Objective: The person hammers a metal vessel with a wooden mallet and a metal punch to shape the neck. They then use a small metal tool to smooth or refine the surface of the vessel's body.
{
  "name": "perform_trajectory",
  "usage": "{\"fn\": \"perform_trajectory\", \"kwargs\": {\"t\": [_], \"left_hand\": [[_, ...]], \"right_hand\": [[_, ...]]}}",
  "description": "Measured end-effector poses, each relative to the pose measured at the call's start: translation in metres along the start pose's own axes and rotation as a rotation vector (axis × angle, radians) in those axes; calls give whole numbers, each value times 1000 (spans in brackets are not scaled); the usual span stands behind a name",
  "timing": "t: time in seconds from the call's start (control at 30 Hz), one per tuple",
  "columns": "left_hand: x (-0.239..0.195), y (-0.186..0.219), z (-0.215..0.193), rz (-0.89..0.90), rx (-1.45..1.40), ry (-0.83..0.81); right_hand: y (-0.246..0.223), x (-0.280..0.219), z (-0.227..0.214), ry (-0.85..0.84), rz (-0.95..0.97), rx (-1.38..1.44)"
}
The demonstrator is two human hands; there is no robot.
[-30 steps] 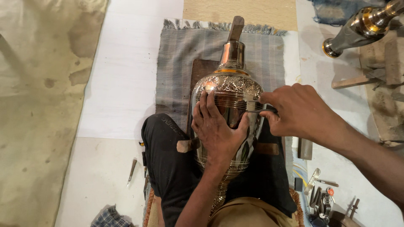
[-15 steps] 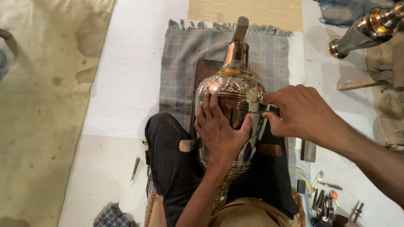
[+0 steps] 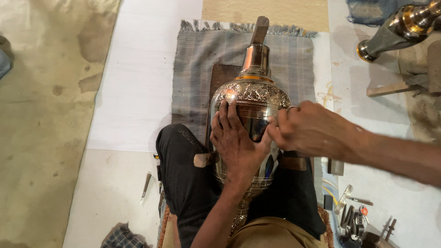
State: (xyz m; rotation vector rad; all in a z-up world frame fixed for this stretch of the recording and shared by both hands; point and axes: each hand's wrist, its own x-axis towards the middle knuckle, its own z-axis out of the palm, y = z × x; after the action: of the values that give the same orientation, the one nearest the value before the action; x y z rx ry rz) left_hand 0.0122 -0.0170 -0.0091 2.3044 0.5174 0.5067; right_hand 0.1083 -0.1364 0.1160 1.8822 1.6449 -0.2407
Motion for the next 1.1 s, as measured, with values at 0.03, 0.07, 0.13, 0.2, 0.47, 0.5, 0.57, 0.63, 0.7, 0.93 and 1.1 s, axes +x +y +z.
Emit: {"fn": "perform_trajectory", "kwargs": {"t": [0.03, 0.07, 0.13, 0.2, 0.47, 0.5, 0.57, 0.63, 0.7, 0.93, 1.1], "left_hand": [[0, 0, 0, -1, 0, 8], [0, 0, 0, -2, -6, 5], [0, 0, -2, -2, -20, -1], [0, 0, -3, -6, -5, -15], [2, 0, -9, -42, -101, -61], [3, 0, -9, -49, -94, -73], [4, 1, -10, -57, -72, -96], [5, 2, -13, -55, -46, -120], [6, 3, -15, -63, -61, -135], [5, 5, -18, -38, -42, -112], [4, 4, -16, -7, -34, -104]], "right_hand": [[6, 3, 3, -14, -120, -114], [13, 7, 4, -28, -240, -228], [31, 17, 3, 16, -445, -370], [45, 28, -4, 56, -653, -500], [54, 54, -22, 71, -1039, -712], [55, 53, -20, 1, -942, -611], [55, 48, -17, -128, -736, -407], [52, 37, -15, -161, -472, -176], [46, 24, -16, -168, -190, 35], [15, -1, -27, -148, 571, 517], [2, -7, -19, -146, 798, 740]]}}
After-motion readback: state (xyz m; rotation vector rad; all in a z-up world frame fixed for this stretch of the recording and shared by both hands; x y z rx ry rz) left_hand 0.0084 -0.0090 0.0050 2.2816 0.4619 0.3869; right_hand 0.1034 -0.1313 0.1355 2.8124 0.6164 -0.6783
